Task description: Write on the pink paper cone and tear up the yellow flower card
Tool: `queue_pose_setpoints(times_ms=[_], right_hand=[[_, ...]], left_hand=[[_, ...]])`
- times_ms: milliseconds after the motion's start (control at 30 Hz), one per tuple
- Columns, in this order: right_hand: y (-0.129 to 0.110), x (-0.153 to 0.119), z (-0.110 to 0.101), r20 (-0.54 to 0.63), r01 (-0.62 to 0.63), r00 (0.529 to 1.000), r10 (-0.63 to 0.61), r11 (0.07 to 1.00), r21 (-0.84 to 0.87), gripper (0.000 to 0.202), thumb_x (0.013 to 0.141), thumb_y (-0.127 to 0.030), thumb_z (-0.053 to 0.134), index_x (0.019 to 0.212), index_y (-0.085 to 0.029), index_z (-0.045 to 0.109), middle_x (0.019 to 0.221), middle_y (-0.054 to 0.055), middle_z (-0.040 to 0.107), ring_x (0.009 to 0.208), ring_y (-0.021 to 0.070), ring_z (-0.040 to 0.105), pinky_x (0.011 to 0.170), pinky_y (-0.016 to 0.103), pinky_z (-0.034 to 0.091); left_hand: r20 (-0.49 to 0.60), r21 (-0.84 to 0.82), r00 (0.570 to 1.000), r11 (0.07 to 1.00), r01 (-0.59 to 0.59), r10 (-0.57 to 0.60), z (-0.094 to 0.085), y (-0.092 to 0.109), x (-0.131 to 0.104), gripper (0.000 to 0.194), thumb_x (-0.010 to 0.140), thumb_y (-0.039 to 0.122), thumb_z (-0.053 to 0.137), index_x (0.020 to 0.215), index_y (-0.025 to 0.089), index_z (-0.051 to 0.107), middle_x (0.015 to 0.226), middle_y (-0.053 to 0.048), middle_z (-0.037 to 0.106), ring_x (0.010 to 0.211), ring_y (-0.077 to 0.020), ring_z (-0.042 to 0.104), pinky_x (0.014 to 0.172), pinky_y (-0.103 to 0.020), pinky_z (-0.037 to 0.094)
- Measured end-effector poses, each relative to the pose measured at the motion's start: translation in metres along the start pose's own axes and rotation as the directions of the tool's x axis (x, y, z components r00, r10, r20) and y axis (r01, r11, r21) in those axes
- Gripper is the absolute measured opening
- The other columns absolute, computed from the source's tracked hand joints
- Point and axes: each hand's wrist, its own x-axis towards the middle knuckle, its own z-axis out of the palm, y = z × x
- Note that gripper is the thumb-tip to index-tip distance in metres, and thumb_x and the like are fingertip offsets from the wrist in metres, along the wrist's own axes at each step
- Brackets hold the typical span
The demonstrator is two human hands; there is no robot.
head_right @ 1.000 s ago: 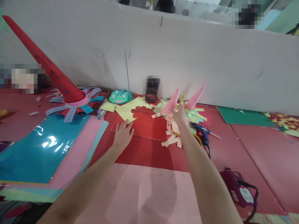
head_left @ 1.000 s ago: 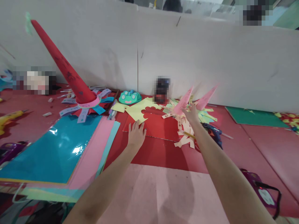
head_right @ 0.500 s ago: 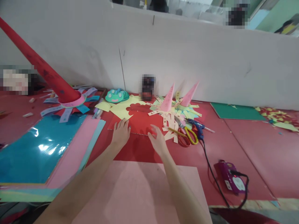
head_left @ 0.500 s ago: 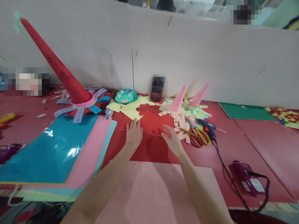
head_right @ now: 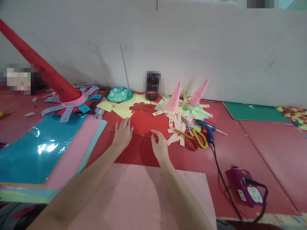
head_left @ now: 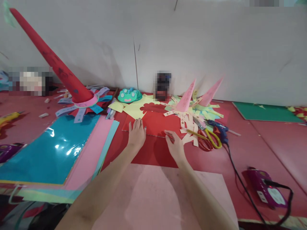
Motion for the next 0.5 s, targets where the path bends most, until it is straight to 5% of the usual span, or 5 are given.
queue_pose_setpoints(times_ms=[233,500], right_hand=[[-0.006,0.005,-0.003,0.01,-0.076,0.997,0.076,0.996,0.054,0.028,0.084,-0.041,0.044,0.096,-0.022,0.06,0.106,0.008,0.066,0.101,0.0202,0.061,0.095,0.039,0.044],[-0.005,0.008,-0.001,0.076,-0.135,0.99,0.117,0.939,0.315,0.035,0.079,-0.053,0.05,0.092,-0.022,0.061,0.103,0.006,0.067,0.103,0.0207,0.061,0.095,0.038,0.044]], left_hand=[[-0.035,0.019,0.98,0.98,-0.196,0.197,-0.011,0.024,-0.015,0.043,0.093,0.021,0.025,0.124,0.004,0.05,0.126,-0.019,0.053,0.119,-0.0274,0.049,0.108,-0.049,0.026],[-0.302,-0.086,0.853,0.879,-0.469,0.426,-0.023,0.032,-0.021,0.03,0.094,0.026,0.034,0.106,0.015,0.059,0.098,-0.01,0.065,0.093,-0.0185,0.063,0.085,-0.033,0.05]])
